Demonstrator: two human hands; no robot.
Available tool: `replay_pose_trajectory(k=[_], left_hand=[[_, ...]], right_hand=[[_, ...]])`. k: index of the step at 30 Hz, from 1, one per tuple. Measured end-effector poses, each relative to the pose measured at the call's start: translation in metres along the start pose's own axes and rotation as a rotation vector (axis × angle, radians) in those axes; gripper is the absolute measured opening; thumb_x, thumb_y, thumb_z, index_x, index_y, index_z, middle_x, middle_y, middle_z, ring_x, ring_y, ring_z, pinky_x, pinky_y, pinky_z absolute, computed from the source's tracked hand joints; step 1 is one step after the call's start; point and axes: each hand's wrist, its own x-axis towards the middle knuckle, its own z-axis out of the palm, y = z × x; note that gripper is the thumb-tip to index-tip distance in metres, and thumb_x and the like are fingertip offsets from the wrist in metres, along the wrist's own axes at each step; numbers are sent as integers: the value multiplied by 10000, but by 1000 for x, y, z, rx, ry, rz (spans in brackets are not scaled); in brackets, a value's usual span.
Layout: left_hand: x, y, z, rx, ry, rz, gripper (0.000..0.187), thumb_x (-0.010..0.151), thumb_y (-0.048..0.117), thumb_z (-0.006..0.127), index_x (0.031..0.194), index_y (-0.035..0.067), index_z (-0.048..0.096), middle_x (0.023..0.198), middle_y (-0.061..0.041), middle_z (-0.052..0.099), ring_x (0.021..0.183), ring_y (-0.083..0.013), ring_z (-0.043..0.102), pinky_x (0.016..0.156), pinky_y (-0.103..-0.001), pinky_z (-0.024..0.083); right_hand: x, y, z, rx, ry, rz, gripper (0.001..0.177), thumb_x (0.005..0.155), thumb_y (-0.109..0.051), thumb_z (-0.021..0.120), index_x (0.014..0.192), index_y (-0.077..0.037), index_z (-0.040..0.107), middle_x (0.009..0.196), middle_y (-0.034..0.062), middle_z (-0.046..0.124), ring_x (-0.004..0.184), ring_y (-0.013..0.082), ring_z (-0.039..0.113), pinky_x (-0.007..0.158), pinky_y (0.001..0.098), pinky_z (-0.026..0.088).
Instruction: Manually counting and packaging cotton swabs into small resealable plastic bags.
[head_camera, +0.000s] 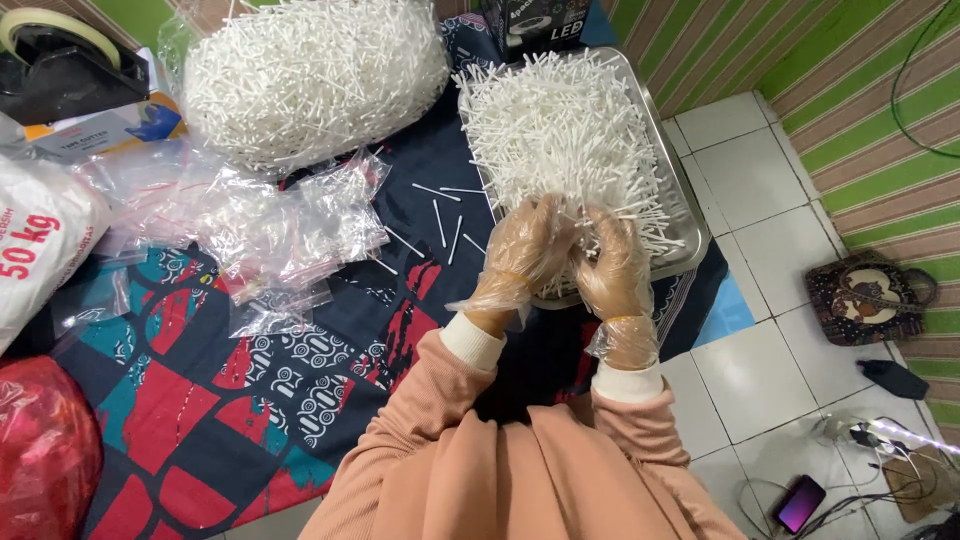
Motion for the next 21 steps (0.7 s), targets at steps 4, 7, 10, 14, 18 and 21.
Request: replay_pose_trajectory(k=[4,7,10,14,18,21], left_hand=[[-4,13,-13,-32,96,62,348,941,403,617,1170,150,550,955,-207,606,835,-499,678,661,-597,589],[-2,9,-14,-50,73,13,357,937,446,623,1177,190,559,944,-178,633,863,-461,697,696,-579,607],[-5,8,-11,-103,61,-40,393,918,487,622,1026,109,608,937,-228,675,881,-497,690,732,-592,611],[-7,5,-4,-44,119,-14,365,924,443,641,1058,104,632,908,-223,679,849,-480,694,704,-575,606],[-7,29,-30,-78,94,-129,370,900,464,634,1038,122,664,844,-183,691,839,-448,691,701,-562,596],[-18,51,-56,-441,160,-258,297,1037,266,548,1149,29,686,898,-55,651,895,-88,639,862,-165,504]], right_hand=[[12,-32,-19,53,28,-12,379,846,-106,767,1213,-150,682,1001,142,627,983,438,671,783,535,567],[14,-39,-19,16,57,-34,371,849,-101,770,1208,-151,694,1020,122,631,987,402,684,779,496,573],[14,-44,-20,70,3,-6,369,864,-93,756,1224,-150,701,1008,142,645,985,431,680,751,530,569],[9,-35,-17,13,16,-74,432,828,-38,746,1248,-134,712,1023,150,654,984,415,691,774,525,581],[9,-42,-25,38,66,-167,505,776,44,759,1263,-81,721,1091,193,658,1040,450,679,810,535,579],[4,-33,-15,19,81,-202,458,814,53,718,1253,-75,732,1138,208,657,1071,449,674,842,522,573]])
